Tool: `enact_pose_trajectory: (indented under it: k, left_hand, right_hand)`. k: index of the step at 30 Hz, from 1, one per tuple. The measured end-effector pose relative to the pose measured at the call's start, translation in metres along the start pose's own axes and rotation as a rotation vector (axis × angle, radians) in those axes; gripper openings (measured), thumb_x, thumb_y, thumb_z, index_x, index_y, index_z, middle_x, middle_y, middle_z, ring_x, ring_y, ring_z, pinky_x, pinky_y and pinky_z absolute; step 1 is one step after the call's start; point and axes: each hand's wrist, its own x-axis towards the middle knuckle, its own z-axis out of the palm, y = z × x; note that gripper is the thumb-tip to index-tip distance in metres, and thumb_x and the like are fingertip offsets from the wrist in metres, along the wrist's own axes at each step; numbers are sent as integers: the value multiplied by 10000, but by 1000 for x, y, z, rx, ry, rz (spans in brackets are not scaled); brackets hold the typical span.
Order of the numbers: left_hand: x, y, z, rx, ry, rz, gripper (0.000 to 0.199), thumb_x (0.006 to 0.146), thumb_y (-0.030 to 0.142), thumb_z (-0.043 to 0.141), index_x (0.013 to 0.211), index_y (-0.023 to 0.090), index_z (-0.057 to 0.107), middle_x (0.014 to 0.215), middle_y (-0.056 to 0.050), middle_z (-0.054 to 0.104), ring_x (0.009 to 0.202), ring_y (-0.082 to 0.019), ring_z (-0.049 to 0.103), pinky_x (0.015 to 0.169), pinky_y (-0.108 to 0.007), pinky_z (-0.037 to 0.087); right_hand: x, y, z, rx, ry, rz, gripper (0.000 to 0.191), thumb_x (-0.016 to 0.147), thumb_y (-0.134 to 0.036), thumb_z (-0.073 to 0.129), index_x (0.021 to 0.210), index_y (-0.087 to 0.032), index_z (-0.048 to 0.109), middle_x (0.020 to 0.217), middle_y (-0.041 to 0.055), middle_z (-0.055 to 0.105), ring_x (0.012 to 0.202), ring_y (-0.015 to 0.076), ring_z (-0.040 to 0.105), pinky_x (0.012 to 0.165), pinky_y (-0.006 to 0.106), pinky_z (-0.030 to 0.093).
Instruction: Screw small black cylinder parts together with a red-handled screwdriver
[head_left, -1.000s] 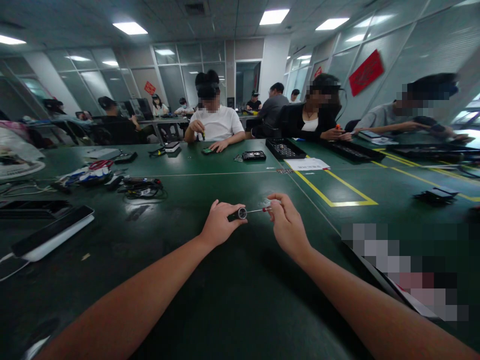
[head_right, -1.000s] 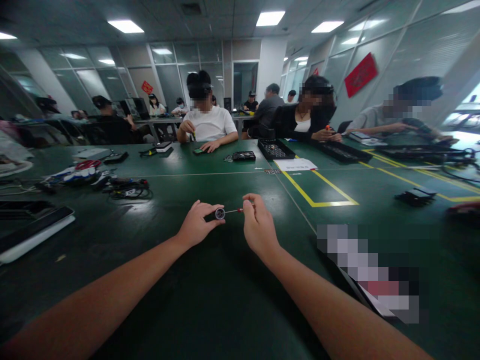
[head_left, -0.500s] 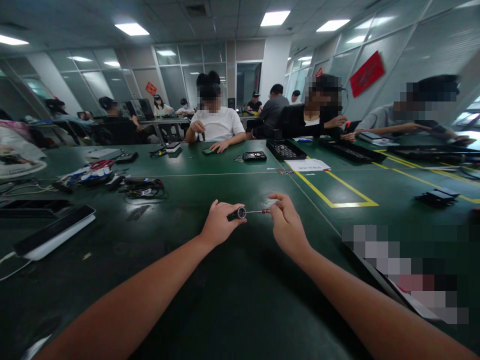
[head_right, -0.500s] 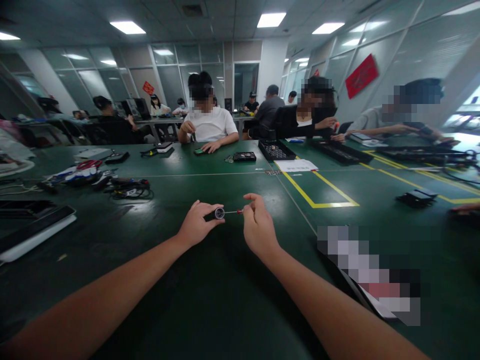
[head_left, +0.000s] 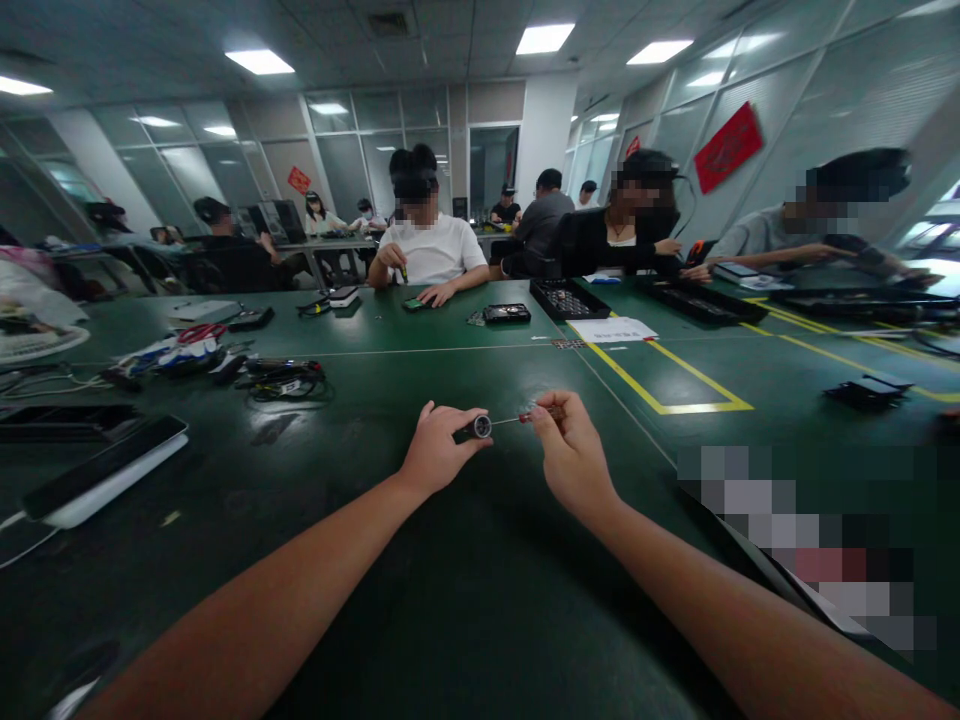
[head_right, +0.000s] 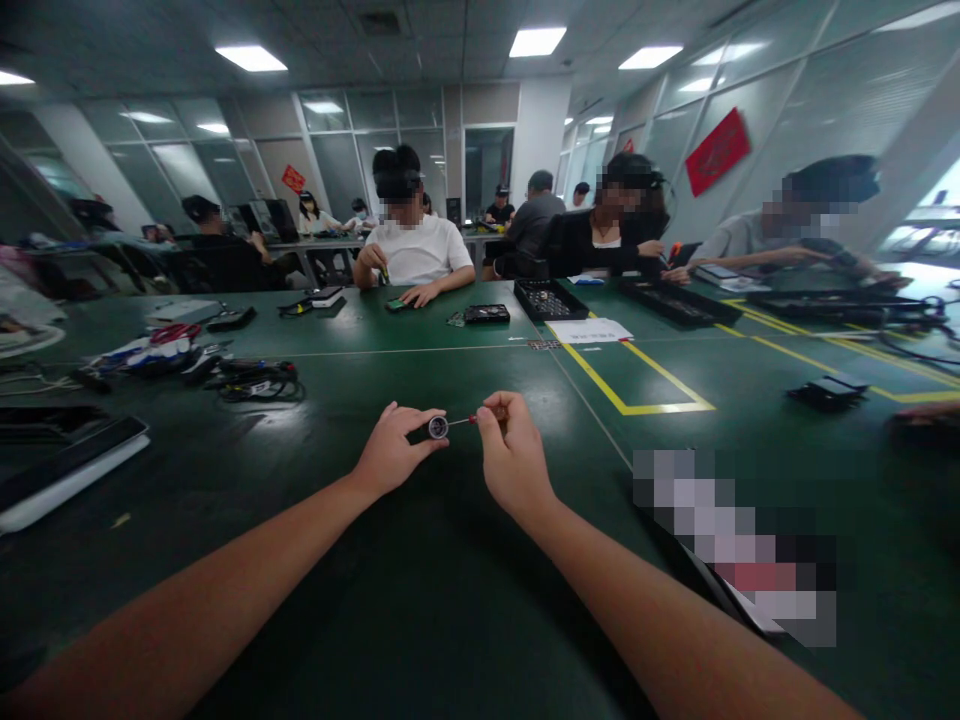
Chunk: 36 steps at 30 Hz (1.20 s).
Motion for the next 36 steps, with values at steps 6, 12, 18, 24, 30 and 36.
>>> enact_pose_trajectory:
  k: [6,12,18,24,30,36]
  left_hand:
    - [0,2,-2,45,10,93,372,864,338,738,1225,328,649,1157,9,701,1123,-206,599,1206,-550,164]
    - [2,1,-3,87,-6,52,338,874,358,720,1204,318,660,1160,-5,701,1142,-231,587,1193,-585,180]
    - [0,0,0,79,0,77,384,867,414,720,1232,320,649,1159,-7,698,1125,-230,590,1204,-569,170]
    - [-1,0,1,59,-4,67,403,860,436,721,1241,326,649,1150,-10,693,1124,-234,585,1208,-573,160]
    - [-1,1,1,60,-13,49,383,857,421,728,1222,332,655,1134,-4,695,1114,-231,587,1203,-582,157]
    - [0,2,0,43,-16,28,368,858,403,729,1209,313,662,1110,-12,702,1095,-237,600,1191,-585,188]
  right_hand:
    - [12,11,3,261,135,236,306,906,-518,522,840,-226,582,709,13,600,628,188,571,634,354,492]
    - [17,22,3,343,181,309,278,896,-493,534,802,-232,557,660,-3,542,584,170,536,588,339,520]
    - [11,18,5,186,158,199,284,937,-497,498,898,-226,575,759,16,626,677,183,597,671,350,514]
    - [8,8,1,53,126,109,272,962,-467,482,903,-221,579,728,-1,615,676,177,587,672,331,471]
    - [2,-3,-1,51,19,28,324,972,-511,460,886,-226,588,637,-29,528,581,159,510,582,300,426]
    - [0,2,-2,-52,46,-2,226,968,-382,433,972,-230,600,787,14,621,666,184,548,638,324,437]
